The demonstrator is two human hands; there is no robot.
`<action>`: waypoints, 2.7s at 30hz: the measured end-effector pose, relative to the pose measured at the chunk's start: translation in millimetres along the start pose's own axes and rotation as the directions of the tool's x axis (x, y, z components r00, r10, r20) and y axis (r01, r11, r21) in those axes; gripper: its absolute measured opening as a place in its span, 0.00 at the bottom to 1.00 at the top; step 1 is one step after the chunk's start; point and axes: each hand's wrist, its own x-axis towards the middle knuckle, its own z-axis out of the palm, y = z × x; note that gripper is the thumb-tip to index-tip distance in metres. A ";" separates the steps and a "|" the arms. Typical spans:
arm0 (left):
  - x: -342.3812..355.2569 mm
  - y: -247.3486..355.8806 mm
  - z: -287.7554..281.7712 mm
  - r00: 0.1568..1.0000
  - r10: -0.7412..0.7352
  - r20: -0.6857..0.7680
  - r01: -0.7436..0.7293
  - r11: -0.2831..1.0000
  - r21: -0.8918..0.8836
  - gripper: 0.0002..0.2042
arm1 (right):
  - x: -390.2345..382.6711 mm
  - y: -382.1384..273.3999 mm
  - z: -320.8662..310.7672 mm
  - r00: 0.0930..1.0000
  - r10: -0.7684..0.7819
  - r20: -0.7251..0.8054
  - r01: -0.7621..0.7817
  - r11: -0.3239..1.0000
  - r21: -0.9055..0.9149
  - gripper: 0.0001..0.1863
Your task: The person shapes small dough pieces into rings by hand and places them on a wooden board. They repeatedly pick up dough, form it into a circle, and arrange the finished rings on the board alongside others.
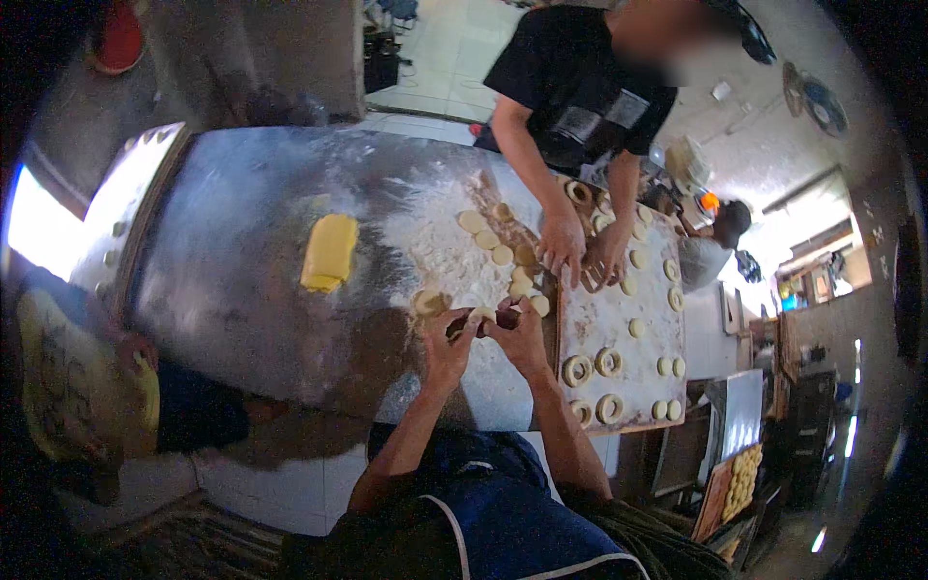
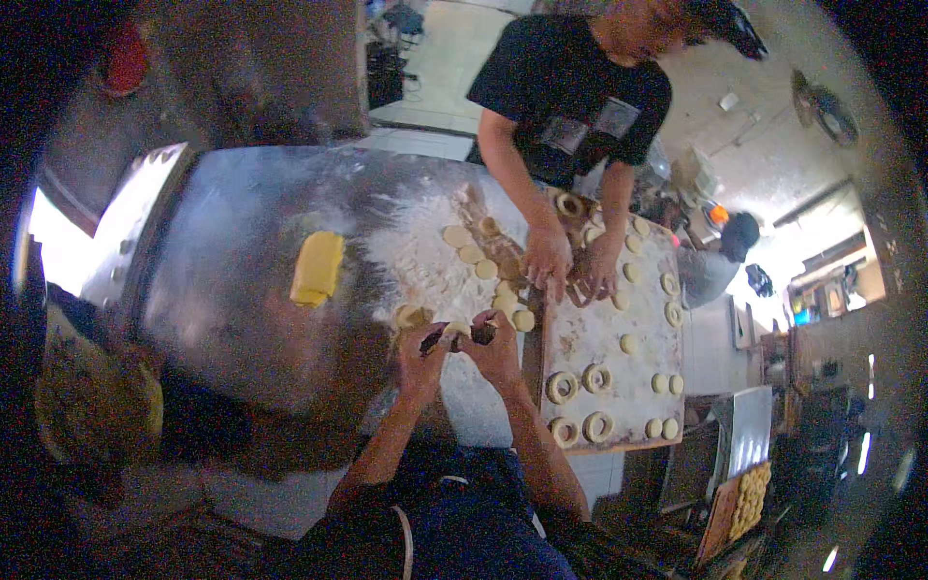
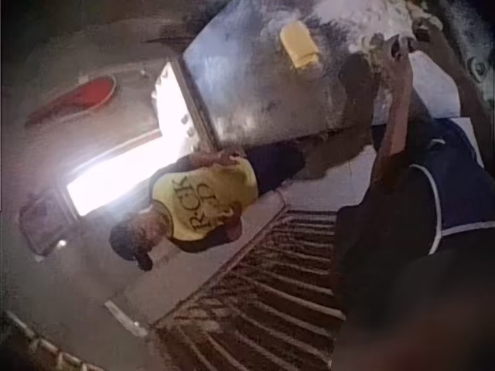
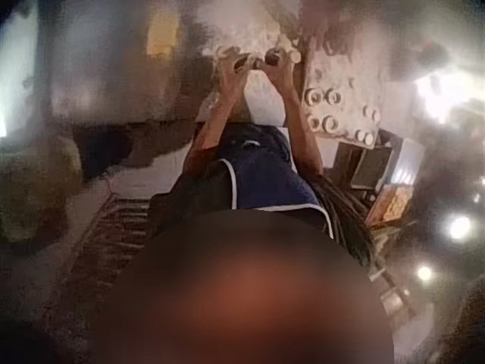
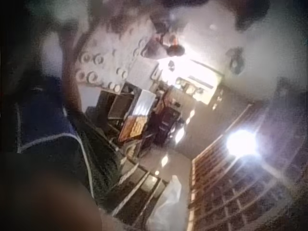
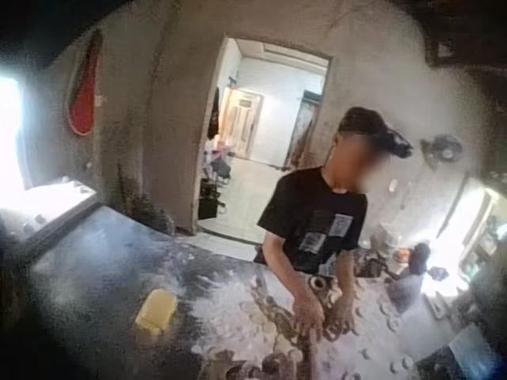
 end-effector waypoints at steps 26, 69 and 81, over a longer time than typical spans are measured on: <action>-58.1 -0.1 150.9 0.944 0.063 0.324 0.169 0.752 -0.638 0.12 | -95.1 63.6 -121.0 0.983 0.123 -0.134 -0.138 0.984 -0.114 0.25; -171.2 43.8 361.8 0.478 0.271 0.835 -0.785 0.558 0.269 0.13 | -269.1 205.7 -370.6 0.841 -0.354 -0.409 -0.088 0.657 -0.749 0.15; -201.7 28.0 387.3 0.329 0.187 0.926 -0.512 0.859 0.008 0.23 | -278.6 169.7 -387.5 0.872 0.154 -0.465 -0.350 0.860 -0.371 0.15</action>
